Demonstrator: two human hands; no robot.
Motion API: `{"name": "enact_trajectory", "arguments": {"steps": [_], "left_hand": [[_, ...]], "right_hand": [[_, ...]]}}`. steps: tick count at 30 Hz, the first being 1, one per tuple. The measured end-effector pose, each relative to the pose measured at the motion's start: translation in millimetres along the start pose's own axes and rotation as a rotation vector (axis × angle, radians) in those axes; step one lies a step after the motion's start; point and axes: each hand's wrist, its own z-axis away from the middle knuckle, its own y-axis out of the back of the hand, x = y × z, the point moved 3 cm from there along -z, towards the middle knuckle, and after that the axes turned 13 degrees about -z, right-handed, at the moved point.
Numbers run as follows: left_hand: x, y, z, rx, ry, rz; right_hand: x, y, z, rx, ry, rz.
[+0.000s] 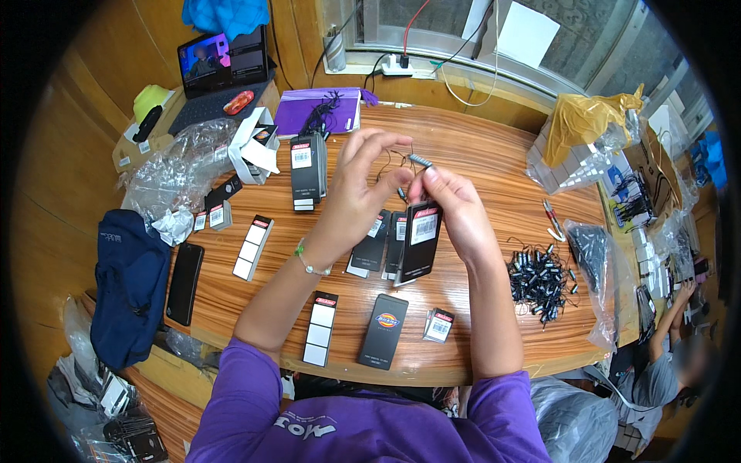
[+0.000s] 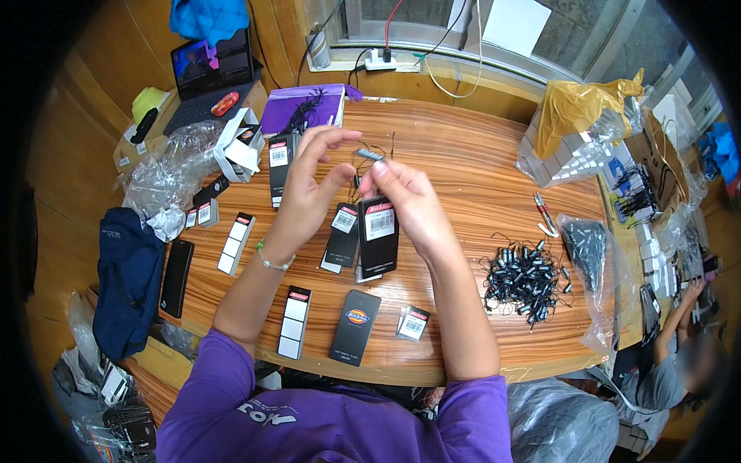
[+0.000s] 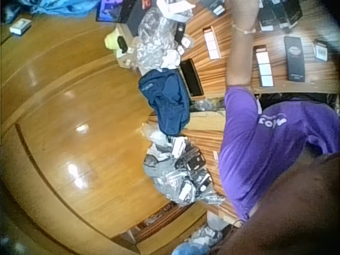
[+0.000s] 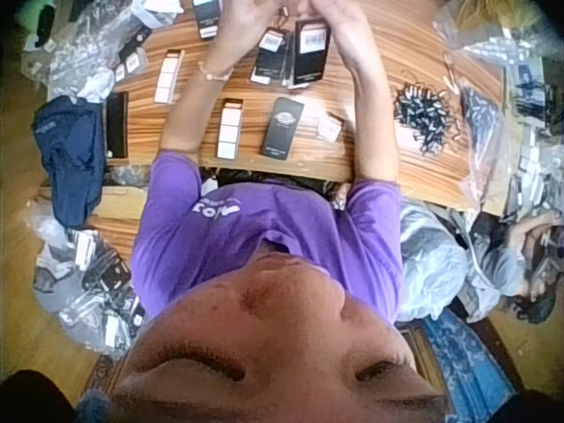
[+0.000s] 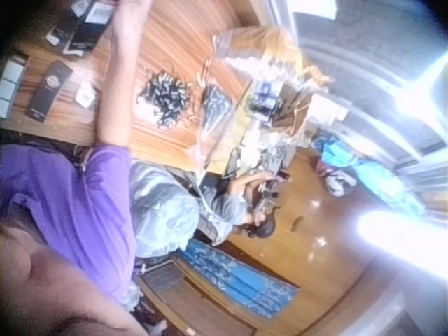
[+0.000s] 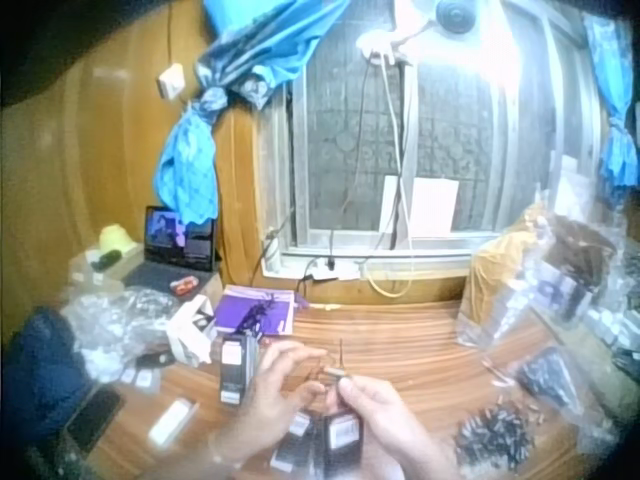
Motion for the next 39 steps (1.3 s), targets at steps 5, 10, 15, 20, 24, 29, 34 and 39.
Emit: {"name": "enact_trajectory", "arguments": {"steps": [5,10,15,20,24,29,34,39], "left_hand": [[13,-23,14,-0.326,0.189,0.187],[1,-30,13,-0.305,0.242,0.241],[-45,-49,32,-0.437,0.418,0.387],[-74,-65,43,-0.463,0.528,0.438],[-78,-72,45,-0.495,0.582,0.412],[-78,-75,44,-0.454,0.314,-0.075],[-75,-73,49,-0.436,0.117,-0.529],[-62,-55,58,-0.39,0.075,-0.53]], "right_hand": [[4,15,-6,0.162,0.141,-0.161],[4,20,-9,0.228,0.188,-0.256],[3,50,-19,0.308,0.145,-0.356],[-9,77,-62,0.343,0.107,-0.027],[-14,83,-90,0.363,0.029,0.114],[-2,89,-112,0.298,-0.076,0.259],[30,103,-129,0.246,-0.227,0.426],[74,116,-151,0.184,-0.346,0.564]]}}
